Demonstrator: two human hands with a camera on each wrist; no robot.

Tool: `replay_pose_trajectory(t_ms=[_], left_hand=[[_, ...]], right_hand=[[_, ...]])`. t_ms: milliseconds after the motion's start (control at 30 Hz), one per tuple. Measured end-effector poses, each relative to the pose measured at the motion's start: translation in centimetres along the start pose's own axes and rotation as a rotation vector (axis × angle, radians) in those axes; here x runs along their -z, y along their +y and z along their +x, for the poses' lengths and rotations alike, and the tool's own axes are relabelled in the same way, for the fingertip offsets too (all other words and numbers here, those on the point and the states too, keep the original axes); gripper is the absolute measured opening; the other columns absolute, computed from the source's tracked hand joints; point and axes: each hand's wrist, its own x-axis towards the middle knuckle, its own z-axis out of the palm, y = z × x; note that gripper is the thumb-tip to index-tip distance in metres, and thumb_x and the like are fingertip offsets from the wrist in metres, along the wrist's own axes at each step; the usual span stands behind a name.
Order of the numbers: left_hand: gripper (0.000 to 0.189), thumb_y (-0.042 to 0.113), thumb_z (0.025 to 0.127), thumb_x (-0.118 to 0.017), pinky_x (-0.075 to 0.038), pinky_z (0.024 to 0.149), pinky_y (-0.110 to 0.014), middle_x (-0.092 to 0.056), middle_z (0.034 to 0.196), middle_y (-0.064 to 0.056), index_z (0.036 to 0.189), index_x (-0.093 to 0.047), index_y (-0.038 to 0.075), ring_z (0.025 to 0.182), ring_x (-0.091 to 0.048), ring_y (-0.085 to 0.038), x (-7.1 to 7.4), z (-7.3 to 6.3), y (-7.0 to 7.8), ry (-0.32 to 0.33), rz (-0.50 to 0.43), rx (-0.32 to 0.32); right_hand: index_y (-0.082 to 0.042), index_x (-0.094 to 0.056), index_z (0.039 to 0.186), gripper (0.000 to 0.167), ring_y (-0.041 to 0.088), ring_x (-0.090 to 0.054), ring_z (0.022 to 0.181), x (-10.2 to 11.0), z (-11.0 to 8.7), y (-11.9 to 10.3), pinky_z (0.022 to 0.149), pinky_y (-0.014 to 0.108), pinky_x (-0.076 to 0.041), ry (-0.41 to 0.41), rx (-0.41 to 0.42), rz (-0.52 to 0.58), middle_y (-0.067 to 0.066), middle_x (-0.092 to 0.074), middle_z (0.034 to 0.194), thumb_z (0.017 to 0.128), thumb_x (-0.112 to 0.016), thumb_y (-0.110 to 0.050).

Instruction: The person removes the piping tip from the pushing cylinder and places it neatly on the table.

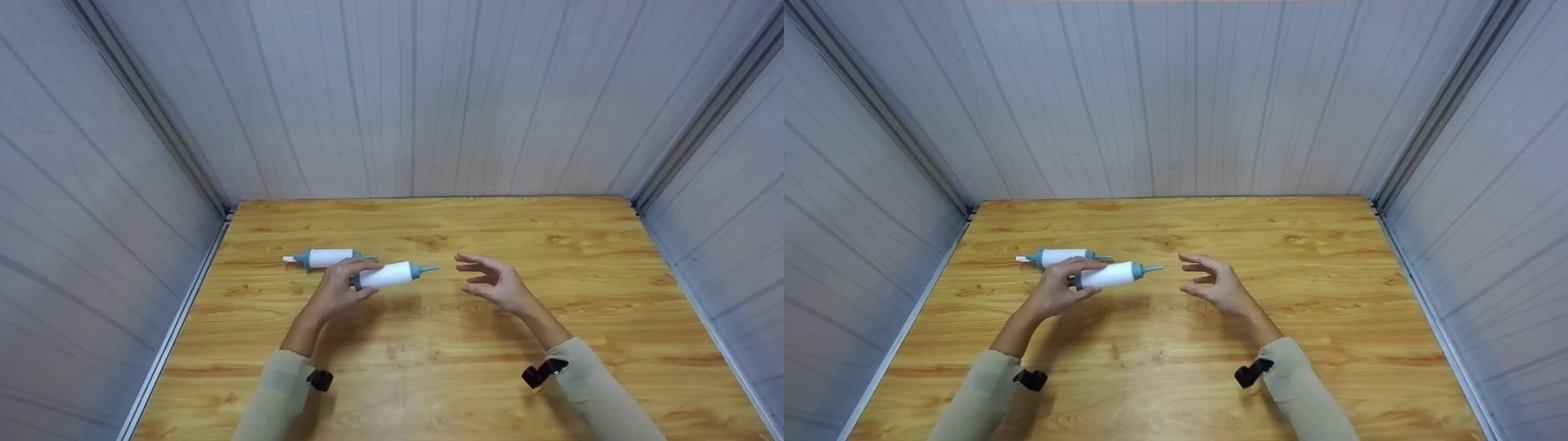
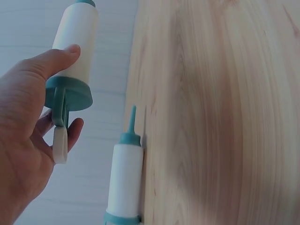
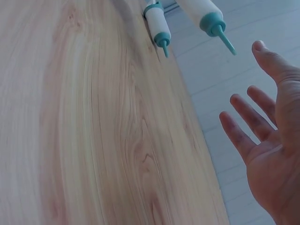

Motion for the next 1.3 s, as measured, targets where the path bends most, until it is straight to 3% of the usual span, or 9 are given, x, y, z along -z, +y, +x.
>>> replay_pose_trajectory(t_ms=[233,467,567,700,800,933,1100,1300], left_hand=[[0.042,0.01,0.098,-0.088,-0.06,0.114,-0.061,-0.076,0.146,-0.017,0.139,-0.081,0.013,0.139,-0.071,-0.041,-1.0,0.7,0.8,-0.005,0.003,0.02],[0.041,0.011,0.098,-0.088,-0.063,0.11,-0.058,-0.078,0.143,-0.013,0.139,-0.081,0.015,0.134,-0.073,-0.038,-1.4,1.1,1.5,-0.002,0.02,-0.017],[0.041,0.011,0.098,-0.088,-0.063,0.11,-0.058,-0.078,0.142,-0.012,0.138,-0.081,0.015,0.133,-0.074,-0.037,-1.5,1.1,1.8,0.004,0.024,-0.035],[0.042,0.011,0.098,-0.089,-0.062,0.111,-0.059,-0.079,0.141,-0.012,0.138,-0.081,0.015,0.133,-0.074,-0.038,-1.7,1.1,2.2,-0.001,0.024,-0.052],[0.042,0.011,0.097,-0.089,-0.061,0.113,-0.058,-0.079,0.141,-0.011,0.138,-0.081,0.015,0.134,-0.074,-0.037,-1.9,1.2,2.5,-0.001,0.03,-0.073],[0.042,0.011,0.097,-0.089,-0.062,0.111,-0.057,-0.08,0.139,-0.011,0.138,-0.081,0.014,0.132,-0.074,-0.037,-2.2,1.1,2.7,0.009,0.043,-0.124],[0.042,0.011,0.097,-0.089,-0.064,0.106,-0.055,-0.08,0.138,-0.01,0.138,-0.081,0.015,0.129,-0.075,-0.034,-2.3,0.7,3.2,0.013,0.072,-0.178],[0.042,0.012,0.096,-0.091,-0.065,0.107,-0.052,-0.081,0.138,-0.007,0.137,-0.081,0.016,0.128,-0.075,-0.031,-2.3,0.4,3.7,-0.001,0.095,-0.215]], right_hand=[[0.002,-0.058,0.16,0.061,0.043,-0.067,0.143,-1.2,0.6,-0.2,0.113,0.047,-0.063,-0.013,0.014,0.036,0.033,-0.06,0.161,0.102,-0.077,0.004],[0.004,-0.058,0.16,0.06,0.015,-0.071,0.139,-1.8,0.8,-0.3,0.114,0.058,-0.061,-0.002,0.015,0.059,0.03,-0.061,0.162,0.103,-0.077,0.003],[0.005,-0.058,0.159,0.06,0.014,-0.071,0.139,-2.0,0.9,-0.4,0.114,0.053,-0.062,0.002,0.02,0.07,0.031,-0.061,0.161,0.103,-0.077,0.003],[0.007,-0.056,0.16,0.06,0.015,-0.07,0.139,-2.2,0.9,-0.4,0.111,0.035,-0.064,-0.004,0.041,0.085,0.036,-0.059,0.16,0.103,-0.077,0.003],[0.01,-0.055,0.159,0.061,0.009,-0.071,0.136,-2.5,0.9,-0.4,0.107,0.027,-0.063,-0.009,0.058,0.107,0.042,-0.059,0.156,0.102,-0.076,0.005],[0.011,-0.055,0.158,0.058,0.003,-0.072,0.131,-2.8,0.7,-0.5,0.105,0.026,-0.064,-0.011,0.055,0.135,0.042,-0.062,0.151,0.103,-0.075,0.006],[0.011,-0.06,0.153,0.052,0.004,-0.074,0.125,-3.2,0.5,-0.8,0.104,0.026,-0.065,-0.008,0.032,0.126,0.036,-0.067,0.146,0.104,-0.075,0.003],[0.016,-0.061,0.148,0.048,-0.001,-0.075,0.118,-3.7,0.2,-1.2,0.099,0.023,-0.066,0.003,0.021,0.128,0.043,-0.066,0.136,0.104,-0.075,0.004]])
